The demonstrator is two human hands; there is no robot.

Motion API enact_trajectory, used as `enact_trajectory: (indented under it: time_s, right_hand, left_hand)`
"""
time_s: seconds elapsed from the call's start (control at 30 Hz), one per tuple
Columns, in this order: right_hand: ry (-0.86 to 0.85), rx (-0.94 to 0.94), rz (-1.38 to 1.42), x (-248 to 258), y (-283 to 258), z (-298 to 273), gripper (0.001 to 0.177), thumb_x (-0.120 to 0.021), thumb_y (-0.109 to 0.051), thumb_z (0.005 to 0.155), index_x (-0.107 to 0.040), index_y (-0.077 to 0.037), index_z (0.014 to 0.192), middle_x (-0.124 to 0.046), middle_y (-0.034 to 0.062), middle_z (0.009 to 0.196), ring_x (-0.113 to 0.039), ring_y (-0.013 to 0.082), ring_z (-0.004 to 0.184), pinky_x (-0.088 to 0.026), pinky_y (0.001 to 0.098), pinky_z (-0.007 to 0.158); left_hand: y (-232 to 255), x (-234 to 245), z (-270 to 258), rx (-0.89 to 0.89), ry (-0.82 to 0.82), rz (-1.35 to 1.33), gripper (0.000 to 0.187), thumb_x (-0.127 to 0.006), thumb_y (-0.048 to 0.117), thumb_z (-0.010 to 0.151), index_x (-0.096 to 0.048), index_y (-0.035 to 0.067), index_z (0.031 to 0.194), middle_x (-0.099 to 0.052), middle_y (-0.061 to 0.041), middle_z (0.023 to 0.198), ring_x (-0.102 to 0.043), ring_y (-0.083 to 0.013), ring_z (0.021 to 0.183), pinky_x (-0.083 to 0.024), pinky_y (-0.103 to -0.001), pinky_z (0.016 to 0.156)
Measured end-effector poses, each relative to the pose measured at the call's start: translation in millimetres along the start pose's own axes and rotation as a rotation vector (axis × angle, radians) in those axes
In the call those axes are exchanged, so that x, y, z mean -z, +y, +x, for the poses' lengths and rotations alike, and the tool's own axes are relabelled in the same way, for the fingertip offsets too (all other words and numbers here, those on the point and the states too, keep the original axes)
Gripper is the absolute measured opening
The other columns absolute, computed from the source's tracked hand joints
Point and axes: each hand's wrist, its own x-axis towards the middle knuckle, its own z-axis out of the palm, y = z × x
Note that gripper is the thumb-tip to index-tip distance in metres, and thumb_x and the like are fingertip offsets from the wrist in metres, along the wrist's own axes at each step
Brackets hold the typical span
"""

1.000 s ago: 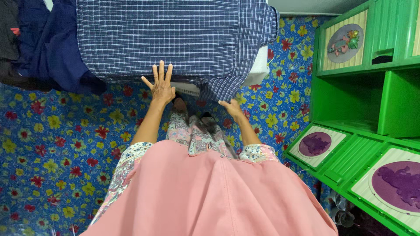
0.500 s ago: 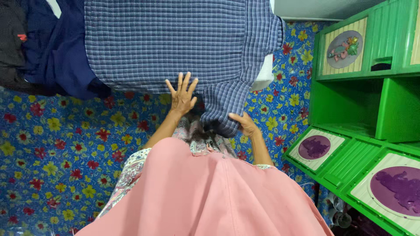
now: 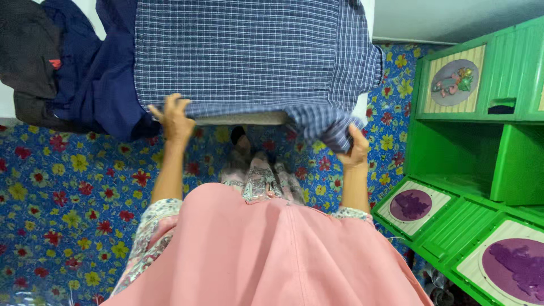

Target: The person picks up a plaid shirt, lays it flat on a surface, and folds the sleeves and body of the shirt before placing it inside a cabinet.

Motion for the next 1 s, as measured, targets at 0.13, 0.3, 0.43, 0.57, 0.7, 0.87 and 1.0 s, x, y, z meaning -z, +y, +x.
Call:
enact_trajectory:
  time_s: [0.13, 0.3, 0.43, 0.57, 0.7, 0.87, 1.0]
  right_hand:
    - [0.062, 0.072, -0.016, -36.9, -20.1, 38.8, 0.041, -0.057, -0.024, 0.096, -0.064, 0.0, 0.128, -0.072, 0.0152, 0.123, -0.072, 0.0307, 0.113, -0.055, 0.0484, 0.106]
    - [0.055, 0.074, -0.055, -41.4, -38.1, 103.5, 0.031, -0.061, -0.022, 0.103, -0.067, -0.001, 0.125, -0.074, 0.013, 0.118, -0.073, 0.0284, 0.108, -0.057, 0.0465, 0.101]
    - [0.024, 0.063, -0.157, -40.2, -44.9, 150.5, 0.026, -0.062, -0.019, 0.107, -0.067, 0.0, 0.123, -0.073, 0.0124, 0.119, -0.072, 0.0275, 0.107, -0.057, 0.0453, 0.099]
    - [0.216, 0.008, -0.089, -29.7, -43.1, 182.2, 0.032, -0.06, -0.023, 0.101, -0.068, 0.0, 0.121, -0.074, 0.013, 0.119, -0.073, 0.0266, 0.106, -0.059, 0.0443, 0.098]
    - [0.238, 0.103, -0.098, -7.9, -22.9, 210.3, 0.035, -0.062, -0.024, 0.107, -0.059, 0.0, 0.132, -0.064, 0.014, 0.128, -0.062, 0.0283, 0.118, -0.048, 0.0465, 0.111]
    - [0.649, 0.598, -1.533, -35.4, 45.1, 212.8, 0.08, -0.064, -0.025, 0.103, -0.016, 0.008, 0.158, -0.013, 0.0298, 0.165, -0.011, 0.0437, 0.153, -0.012, 0.053, 0.124]
    - [0.114, 0.63, -2.109, -83.4, 127.4, 197.3, 0.076, -0.058, -0.031, 0.109, -0.015, -0.011, 0.168, -0.006, 0.0127, 0.176, -0.004, 0.0389, 0.163, -0.008, 0.0624, 0.129]
  left_hand:
    - [-44.0, 36.7, 43.6, 0.149, 0.028, -0.136, 0.037, -0.071, -0.004, 0.077, -0.079, 0.014, 0.109, -0.073, -0.011, 0.115, -0.068, -0.0305, 0.114, -0.034, -0.064, 0.109]
    - [-65.7, 43.5, 107.2, 0.067, 0.029, -0.331, 0.022, -0.082, 0.009, 0.082, -0.08, 0.009, 0.104, -0.077, -0.014, 0.095, -0.075, -0.0283, 0.086, -0.056, -0.036, 0.076]
    - [-67.4, 42.5, 148.3, 0.078, 0.022, -0.321, 0.021, -0.088, 0.014, 0.081, -0.078, 0.005, 0.097, -0.075, -0.015, 0.088, -0.073, -0.0295, 0.08, -0.054, -0.039, 0.072]
    - [-71.5, 37.6, 182.2, 0.212, -0.031, -0.255, 0.03, -0.089, 0.019, 0.087, -0.069, -0.002, 0.089, -0.068, -0.015, 0.077, -0.067, -0.0328, 0.071, -0.051, -0.044, 0.068]
    - [-65.7, 21.3, 204.8, 0.212, 0.03, -0.201, 0.027, -0.084, 0.02, 0.089, -0.071, 0.005, 0.108, -0.072, -0.014, 0.1, -0.069, -0.0342, 0.098, -0.054, -0.051, 0.091]
    - [-12.2, -15.7, 190.3, -0.102, 0.166, 0.079, 0.052, -0.07, 0.012, 0.102, -0.048, 0.003, 0.148, -0.039, -0.016, 0.157, -0.017, -0.045, 0.156, 0.008, -0.084, 0.108]
    - [67.1, -86.2, 146.0, -0.324, 0.028, 0.128, 0.054, -0.061, 0.023, 0.101, -0.048, 0.008, 0.151, -0.031, -0.017, 0.165, -0.012, -0.0392, 0.157, 0.004, -0.079, 0.116]
